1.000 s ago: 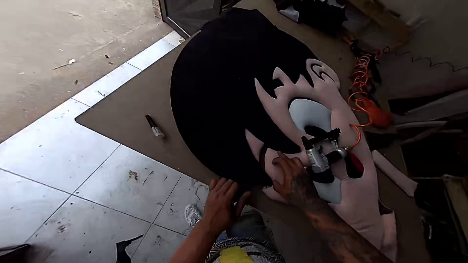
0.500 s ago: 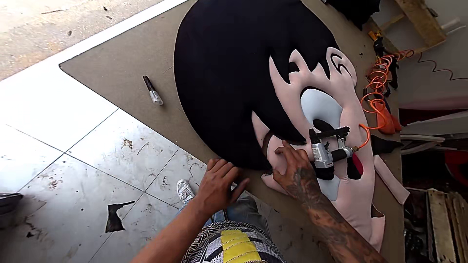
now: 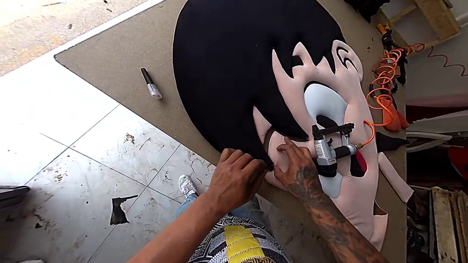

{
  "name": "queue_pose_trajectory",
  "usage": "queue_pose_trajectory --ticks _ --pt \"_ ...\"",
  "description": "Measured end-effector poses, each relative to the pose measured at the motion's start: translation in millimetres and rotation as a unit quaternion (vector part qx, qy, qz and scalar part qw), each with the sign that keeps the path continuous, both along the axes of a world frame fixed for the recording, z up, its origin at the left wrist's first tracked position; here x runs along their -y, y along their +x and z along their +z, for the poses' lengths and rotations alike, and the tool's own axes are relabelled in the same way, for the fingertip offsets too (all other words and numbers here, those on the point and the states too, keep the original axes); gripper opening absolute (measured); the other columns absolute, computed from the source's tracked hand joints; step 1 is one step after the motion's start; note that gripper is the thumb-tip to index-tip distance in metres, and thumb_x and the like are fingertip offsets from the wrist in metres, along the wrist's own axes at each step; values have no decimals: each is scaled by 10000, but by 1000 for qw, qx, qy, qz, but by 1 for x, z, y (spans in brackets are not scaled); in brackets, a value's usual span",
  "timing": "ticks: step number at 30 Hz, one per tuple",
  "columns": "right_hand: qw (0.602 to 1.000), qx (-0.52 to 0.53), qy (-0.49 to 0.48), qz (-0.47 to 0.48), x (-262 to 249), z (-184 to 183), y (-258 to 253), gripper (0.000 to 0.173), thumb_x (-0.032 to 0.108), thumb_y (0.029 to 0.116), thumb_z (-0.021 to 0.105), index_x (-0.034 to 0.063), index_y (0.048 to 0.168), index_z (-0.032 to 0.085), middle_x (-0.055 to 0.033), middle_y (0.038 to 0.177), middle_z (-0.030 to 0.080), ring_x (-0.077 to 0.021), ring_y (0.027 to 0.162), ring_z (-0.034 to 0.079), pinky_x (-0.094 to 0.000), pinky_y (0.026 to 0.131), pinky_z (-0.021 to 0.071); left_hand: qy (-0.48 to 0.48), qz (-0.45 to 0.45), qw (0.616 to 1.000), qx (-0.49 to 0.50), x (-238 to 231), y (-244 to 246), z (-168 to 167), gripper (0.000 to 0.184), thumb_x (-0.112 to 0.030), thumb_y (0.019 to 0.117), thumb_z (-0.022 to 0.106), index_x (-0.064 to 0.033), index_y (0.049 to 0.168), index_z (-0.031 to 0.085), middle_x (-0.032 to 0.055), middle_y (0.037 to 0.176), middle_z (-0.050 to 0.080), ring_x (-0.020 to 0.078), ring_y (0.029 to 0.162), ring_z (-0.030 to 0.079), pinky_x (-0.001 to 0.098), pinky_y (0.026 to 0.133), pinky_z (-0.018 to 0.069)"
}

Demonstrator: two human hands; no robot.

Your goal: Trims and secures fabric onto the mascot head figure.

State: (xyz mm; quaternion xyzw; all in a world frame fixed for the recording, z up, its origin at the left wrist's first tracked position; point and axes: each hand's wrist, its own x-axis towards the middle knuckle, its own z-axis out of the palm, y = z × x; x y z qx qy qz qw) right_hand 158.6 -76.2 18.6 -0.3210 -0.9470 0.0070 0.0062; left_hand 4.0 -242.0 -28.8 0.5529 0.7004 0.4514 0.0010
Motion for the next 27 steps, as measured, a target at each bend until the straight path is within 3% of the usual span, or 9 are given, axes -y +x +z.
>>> queue_pose_trajectory --ticks 3,6,10,13,16,27 --pt "1000 -8 -10 -1 0 2 0 489 286 726 804 168 1190 704 -8 1471 583 -250 1088 629 -411 835 539 -46 -63 996 -30 -34 -9 13 169 -347 982 611 -266 1007 758 -86 882 684 119 911 625 385 921 465" --pt "1000 -18 -8 11 -1 3 2 533 315 718 829 148 1203 685 -15 1402 627 -242 1090 626 -402 881 527 -170 -159 970 -69 -75 -17 20 170 -351 970 621 -268 964 769 -63 854 680 152 909 618 398 899 435" --pt "999 -45 -30 1 -1 5 3 713 282 604 919 76 1239 666 -66 1397 630 -274 1141 627 -436 956 518 -290 -252 919 -85 -112 -22 35 181 -315 960 622 -199 901 748 0 867 714 195 916 667 450 867 466" --pt "997 -65 -35 -8 0 4 6 706 287 607 916 66 1227 661 -105 1407 609 -296 1172 624 -448 962 528 -335 -277 895 -96 -126 -26 44 152 -358 901 690 -217 869 735 -3 822 697 195 843 667 464 824 489" --pt "996 -76 -42 -16 0 3 9 688 297 620 922 58 1211 665 -113 1419 589 -300 1181 615 -440 967 533 -351 -291 883 -111 -134 -27 50 146 -364 866 717 -219 853 733 -8 821 691 198 850 666 461 807 503" --pt "989 -133 -50 -34 1 -5 17 712 305 647 905 42 1253 640 -140 1471 541 -277 1296 573 -411 1040 521 -429 -298 846 -110 -147 -16 70 191 -296 886 690 -124 807 663 79 823 656 286 831 674 508 652 533"
